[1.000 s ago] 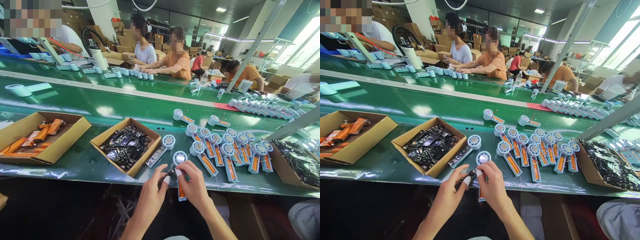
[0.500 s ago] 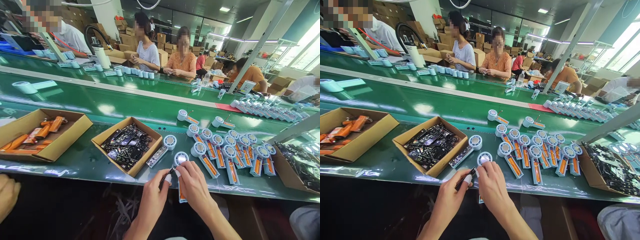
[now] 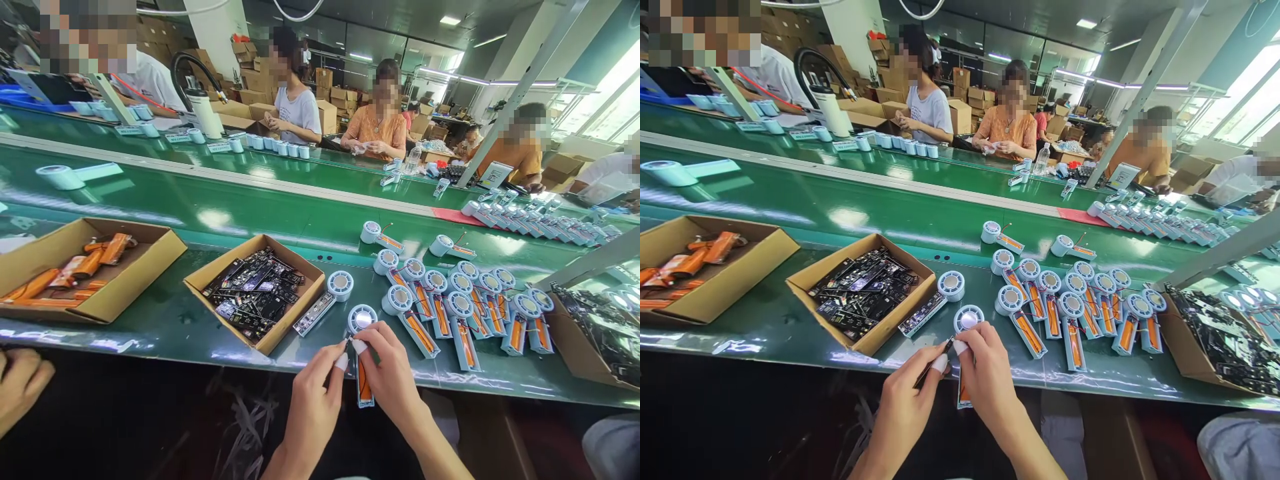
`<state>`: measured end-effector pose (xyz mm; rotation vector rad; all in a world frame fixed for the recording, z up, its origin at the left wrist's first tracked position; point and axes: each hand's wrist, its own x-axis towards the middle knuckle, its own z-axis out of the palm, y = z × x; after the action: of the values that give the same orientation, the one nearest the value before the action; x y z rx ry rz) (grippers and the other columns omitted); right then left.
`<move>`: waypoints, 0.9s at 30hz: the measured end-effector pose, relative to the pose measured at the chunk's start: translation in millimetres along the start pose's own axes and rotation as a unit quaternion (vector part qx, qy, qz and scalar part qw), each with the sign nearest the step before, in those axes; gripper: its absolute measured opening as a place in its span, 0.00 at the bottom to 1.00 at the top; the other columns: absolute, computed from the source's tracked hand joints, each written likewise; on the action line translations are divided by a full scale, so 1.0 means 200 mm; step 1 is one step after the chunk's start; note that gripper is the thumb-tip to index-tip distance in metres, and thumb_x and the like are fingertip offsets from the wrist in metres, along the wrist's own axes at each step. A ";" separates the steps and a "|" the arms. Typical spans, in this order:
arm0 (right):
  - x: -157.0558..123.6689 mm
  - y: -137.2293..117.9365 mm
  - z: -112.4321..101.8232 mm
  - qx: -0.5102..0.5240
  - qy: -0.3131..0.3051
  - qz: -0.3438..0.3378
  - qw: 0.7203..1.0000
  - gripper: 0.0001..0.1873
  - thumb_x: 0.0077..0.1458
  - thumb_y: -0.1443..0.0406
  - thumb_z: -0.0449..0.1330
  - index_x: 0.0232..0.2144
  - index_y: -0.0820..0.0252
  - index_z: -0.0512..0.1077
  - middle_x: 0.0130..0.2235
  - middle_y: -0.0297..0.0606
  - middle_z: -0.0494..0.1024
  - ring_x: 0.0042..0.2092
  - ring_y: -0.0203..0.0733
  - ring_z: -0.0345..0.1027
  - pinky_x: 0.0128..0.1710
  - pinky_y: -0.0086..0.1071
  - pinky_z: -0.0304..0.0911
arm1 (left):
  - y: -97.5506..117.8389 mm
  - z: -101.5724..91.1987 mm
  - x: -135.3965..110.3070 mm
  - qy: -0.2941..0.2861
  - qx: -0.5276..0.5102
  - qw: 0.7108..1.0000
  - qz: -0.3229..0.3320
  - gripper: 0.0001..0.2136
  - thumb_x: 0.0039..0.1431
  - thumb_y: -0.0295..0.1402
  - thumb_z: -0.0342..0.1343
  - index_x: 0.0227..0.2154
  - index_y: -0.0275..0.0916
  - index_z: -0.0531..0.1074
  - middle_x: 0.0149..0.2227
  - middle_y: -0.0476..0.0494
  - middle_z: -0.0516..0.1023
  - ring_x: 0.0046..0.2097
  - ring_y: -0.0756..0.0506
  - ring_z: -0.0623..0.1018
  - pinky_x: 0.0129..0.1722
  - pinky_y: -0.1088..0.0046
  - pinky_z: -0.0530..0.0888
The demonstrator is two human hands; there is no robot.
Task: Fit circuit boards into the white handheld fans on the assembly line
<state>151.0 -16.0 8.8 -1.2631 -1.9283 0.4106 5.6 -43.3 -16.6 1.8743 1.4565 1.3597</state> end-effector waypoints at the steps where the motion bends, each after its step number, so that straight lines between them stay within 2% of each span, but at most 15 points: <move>1: 0.00 0.00 0.01 0.045 0.016 0.016 0.999 0.09 0.63 0.72 0.54 0.36 0.56 0.73 0.36 0.37 0.74 0.36 0.40 0.70 0.35 0.31 0.68 | 0.01 -0.01 0.01 -0.012 -0.023 0.999 -0.027 0.12 0.65 0.26 0.48 0.42 0.38 0.77 0.39 0.40 0.85 0.38 0.44 0.84 0.39 0.71 0.82; 5: -0.02 0.01 0.06 0.154 0.078 0.063 0.983 0.07 0.63 0.69 0.57 0.34 0.56 0.75 0.35 0.37 0.73 0.34 0.38 0.70 0.33 0.29 0.68 | 0.03 -0.02 0.03 -0.028 -0.081 0.990 -0.108 0.11 0.64 0.31 0.51 0.41 0.39 0.79 0.39 0.40 0.85 0.37 0.43 0.85 0.37 0.69 0.82; 8: -0.04 0.00 0.08 0.191 0.102 0.087 0.972 0.07 0.63 0.67 0.57 0.33 0.57 0.75 0.35 0.37 0.73 0.36 0.39 0.70 0.34 0.30 0.68 | 0.04 0.00 0.02 -0.015 -0.104 0.986 -0.131 0.11 0.63 0.33 0.51 0.39 0.39 0.79 0.40 0.40 0.85 0.39 0.41 0.85 0.37 0.69 0.82; 12: -0.05 0.01 0.09 0.222 0.112 0.087 0.965 0.07 0.63 0.66 0.58 0.33 0.57 0.75 0.35 0.37 0.72 0.37 0.39 0.70 0.35 0.30 0.67 | 0.05 0.02 0.02 -0.014 -0.123 0.980 -0.155 0.11 0.64 0.35 0.52 0.39 0.40 0.79 0.38 0.41 0.85 0.36 0.43 0.84 0.36 0.69 0.82; 16: -0.04 0.03 0.07 0.237 0.088 0.093 0.963 0.06 0.63 0.65 0.59 0.33 0.57 0.75 0.35 0.36 0.73 0.37 0.40 0.70 0.35 0.31 0.67 | 0.03 0.00 0.03 -0.022 -0.116 0.985 -0.123 0.11 0.63 0.33 0.53 0.40 0.40 0.80 0.39 0.41 0.85 0.37 0.43 0.84 0.39 0.69 0.81; 21: -0.03 0.04 0.06 0.224 0.050 0.082 0.970 0.08 0.63 0.66 0.59 0.41 0.55 0.79 0.36 0.37 0.75 0.36 0.40 0.72 0.35 0.31 0.69 | 0.00 -0.02 0.04 -0.037 -0.102 0.991 -0.077 0.12 0.64 0.30 0.52 0.42 0.40 0.80 0.42 0.41 0.85 0.40 0.43 0.84 0.40 0.70 0.82; 27: -0.04 0.01 0.08 0.138 0.120 0.055 0.982 0.10 0.64 0.67 0.57 0.38 0.56 0.80 0.34 0.39 0.76 0.35 0.40 0.73 0.34 0.31 0.71 | -0.01 -0.02 0.04 -0.011 -0.062 0.998 0.011 0.14 0.65 0.26 0.50 0.44 0.42 0.80 0.44 0.40 0.84 0.44 0.43 0.84 0.46 0.68 0.81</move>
<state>141.5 -20.8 -6.8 -1.1808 -1.5452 0.5364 1.3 -35.6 -12.2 1.8263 1.3132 1.4020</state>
